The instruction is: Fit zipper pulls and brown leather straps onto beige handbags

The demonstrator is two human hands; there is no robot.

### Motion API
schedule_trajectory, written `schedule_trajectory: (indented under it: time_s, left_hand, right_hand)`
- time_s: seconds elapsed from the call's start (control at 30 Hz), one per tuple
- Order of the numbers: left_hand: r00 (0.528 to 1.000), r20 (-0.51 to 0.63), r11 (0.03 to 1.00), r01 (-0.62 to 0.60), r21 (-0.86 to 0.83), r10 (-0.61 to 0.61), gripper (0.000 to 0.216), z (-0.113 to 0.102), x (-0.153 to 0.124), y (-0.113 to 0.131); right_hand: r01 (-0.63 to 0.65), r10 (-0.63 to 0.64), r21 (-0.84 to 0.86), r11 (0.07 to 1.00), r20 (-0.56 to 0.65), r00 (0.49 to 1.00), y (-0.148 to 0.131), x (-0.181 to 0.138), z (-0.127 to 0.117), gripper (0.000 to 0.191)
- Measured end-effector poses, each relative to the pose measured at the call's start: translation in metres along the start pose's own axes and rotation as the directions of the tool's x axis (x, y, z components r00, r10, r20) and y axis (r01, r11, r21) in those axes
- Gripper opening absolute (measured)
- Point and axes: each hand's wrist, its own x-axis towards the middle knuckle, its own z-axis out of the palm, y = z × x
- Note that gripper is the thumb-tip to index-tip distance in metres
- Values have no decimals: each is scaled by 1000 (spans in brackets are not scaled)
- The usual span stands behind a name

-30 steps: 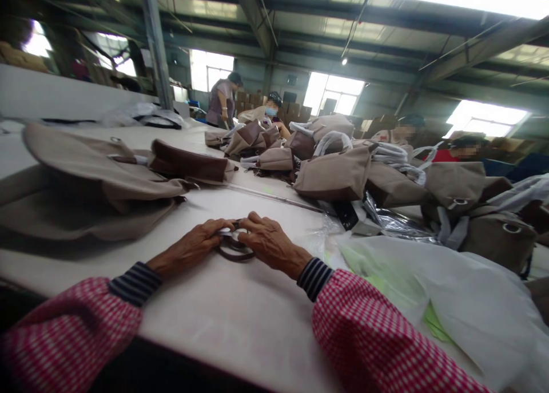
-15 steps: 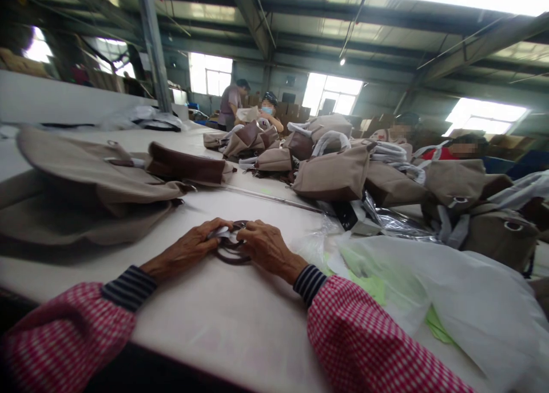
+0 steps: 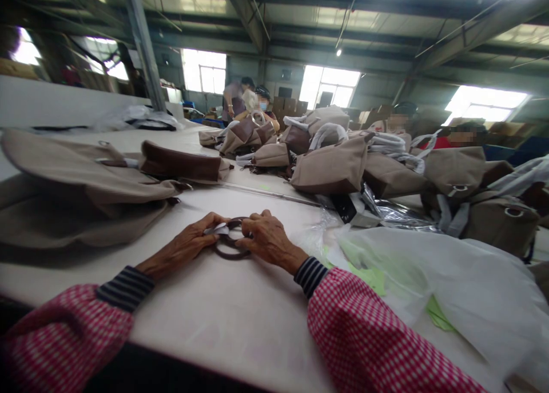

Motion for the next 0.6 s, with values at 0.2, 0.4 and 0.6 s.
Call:
schedule_trajectory:
  time_s: [0.2, 0.4, 0.6]
  left_hand:
    - [1000, -11, 1000, 6, -1, -6, 30, 2, 2, -6]
    - [1000, -15, 999, 1, -50, -2, 30, 2, 3, -12]
    - [1000, -6, 996, 7, -94, -7, 32, 2, 1, -8]
  right_hand:
    - [-110, 111, -73, 991, 6, 994, -9, -5, 2, 20]
    - [-116, 116, 19, 993, -2, 993, -8, -3, 2, 18]
    - [-93, 89, 172, 981, 33, 996, -6, -2, -3, 18]
